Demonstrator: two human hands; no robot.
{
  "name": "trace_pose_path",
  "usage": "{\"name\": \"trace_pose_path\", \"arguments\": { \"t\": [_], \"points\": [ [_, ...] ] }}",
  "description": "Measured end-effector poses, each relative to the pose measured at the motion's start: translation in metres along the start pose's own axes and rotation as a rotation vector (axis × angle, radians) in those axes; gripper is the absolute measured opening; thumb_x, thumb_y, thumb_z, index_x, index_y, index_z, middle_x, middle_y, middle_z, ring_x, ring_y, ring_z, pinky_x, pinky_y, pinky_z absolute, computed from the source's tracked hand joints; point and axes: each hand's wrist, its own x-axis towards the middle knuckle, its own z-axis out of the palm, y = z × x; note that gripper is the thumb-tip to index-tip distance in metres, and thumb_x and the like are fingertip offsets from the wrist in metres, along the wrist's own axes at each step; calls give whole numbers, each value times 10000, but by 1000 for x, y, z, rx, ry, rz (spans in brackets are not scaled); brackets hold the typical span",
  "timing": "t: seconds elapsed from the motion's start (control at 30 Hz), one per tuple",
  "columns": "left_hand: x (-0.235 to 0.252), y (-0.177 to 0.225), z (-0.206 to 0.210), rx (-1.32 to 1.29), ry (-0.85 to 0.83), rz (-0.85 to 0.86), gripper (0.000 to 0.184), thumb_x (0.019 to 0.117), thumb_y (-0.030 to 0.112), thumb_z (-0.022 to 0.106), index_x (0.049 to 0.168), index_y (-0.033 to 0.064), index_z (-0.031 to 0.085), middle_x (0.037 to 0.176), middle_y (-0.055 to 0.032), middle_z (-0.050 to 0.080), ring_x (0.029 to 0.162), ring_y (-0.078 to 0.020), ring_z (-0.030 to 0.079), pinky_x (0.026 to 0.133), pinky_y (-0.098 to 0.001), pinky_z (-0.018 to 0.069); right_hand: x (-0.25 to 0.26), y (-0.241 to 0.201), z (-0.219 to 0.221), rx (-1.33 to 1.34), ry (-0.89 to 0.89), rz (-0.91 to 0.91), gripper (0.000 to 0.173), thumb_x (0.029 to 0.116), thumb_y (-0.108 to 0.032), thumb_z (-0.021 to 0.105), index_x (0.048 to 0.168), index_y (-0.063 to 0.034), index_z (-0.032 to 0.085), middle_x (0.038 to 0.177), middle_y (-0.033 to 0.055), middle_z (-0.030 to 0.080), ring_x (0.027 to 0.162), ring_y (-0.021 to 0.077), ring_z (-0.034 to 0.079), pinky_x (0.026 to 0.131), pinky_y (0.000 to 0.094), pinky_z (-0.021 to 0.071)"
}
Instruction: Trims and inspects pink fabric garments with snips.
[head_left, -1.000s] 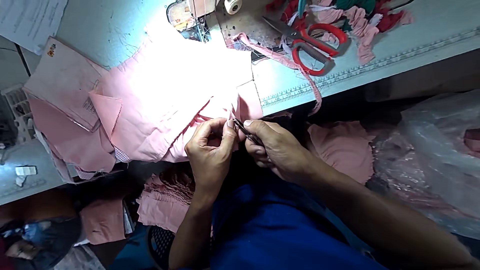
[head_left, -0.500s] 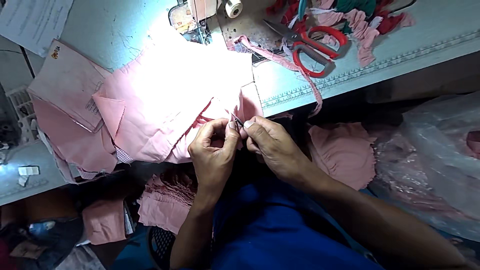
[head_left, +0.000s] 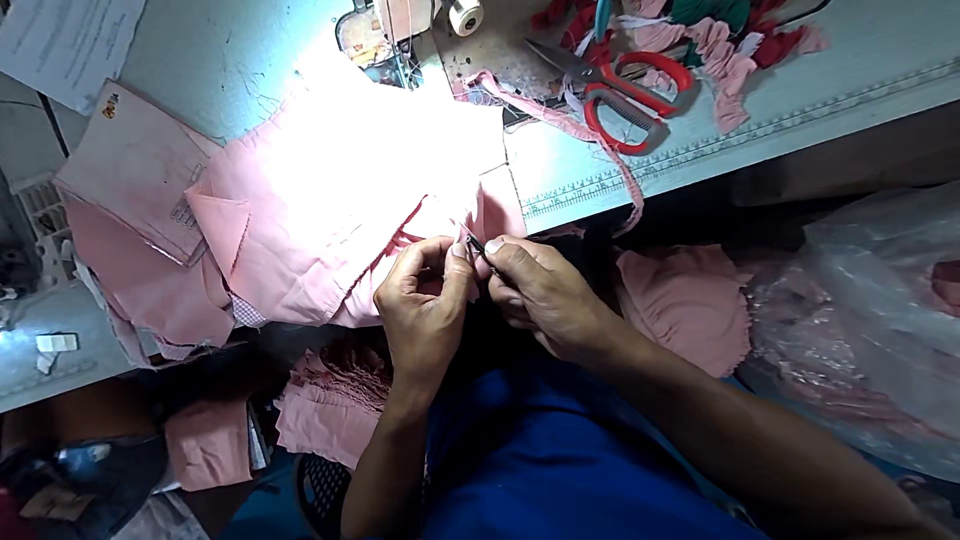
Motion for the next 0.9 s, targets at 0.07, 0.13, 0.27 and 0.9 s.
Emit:
{"name": "trace_pose_path", "arguments": {
  "t": [0.07,0.13,0.27,0.9],
  "points": [
    [0,1,0,3,-1,1,79,987,78,655,1022,30,706,824,-5,684,648,-73,651,544,-221,570,0,3,-1,-182,47,-104,287,1099,-275,435,896,-118,562,575,-14,409,437,62,350,414,189,296],
    [0,2,1,10,5,2,75,982,83,660,1010,37,712,831,-3,688,663,-73,656,554,-220,572,-2,4,0,-358,105,-173,270,1093,-288,456,915,-125,576,581,-14,452,450,77,406,422,215,335],
    [0,2,1,11,7,0,78,980,87,670,1016,33,713,844,-9,687,663,-75,656,559,-222,576,-2,3,-2,-406,108,-177,284,1097,-300,450,907,-126,570,574,-13,451,449,85,414,421,221,337],
    [-1,0,3,41,14,1,94,987,109,672,1021,41,727,870,-12,682,693,-77,658,584,-223,584,1,5,-5,-214,21,-89,319,1105,-297,430,870,-112,542,571,2,407,438,76,353,418,204,291]
  ]
}}
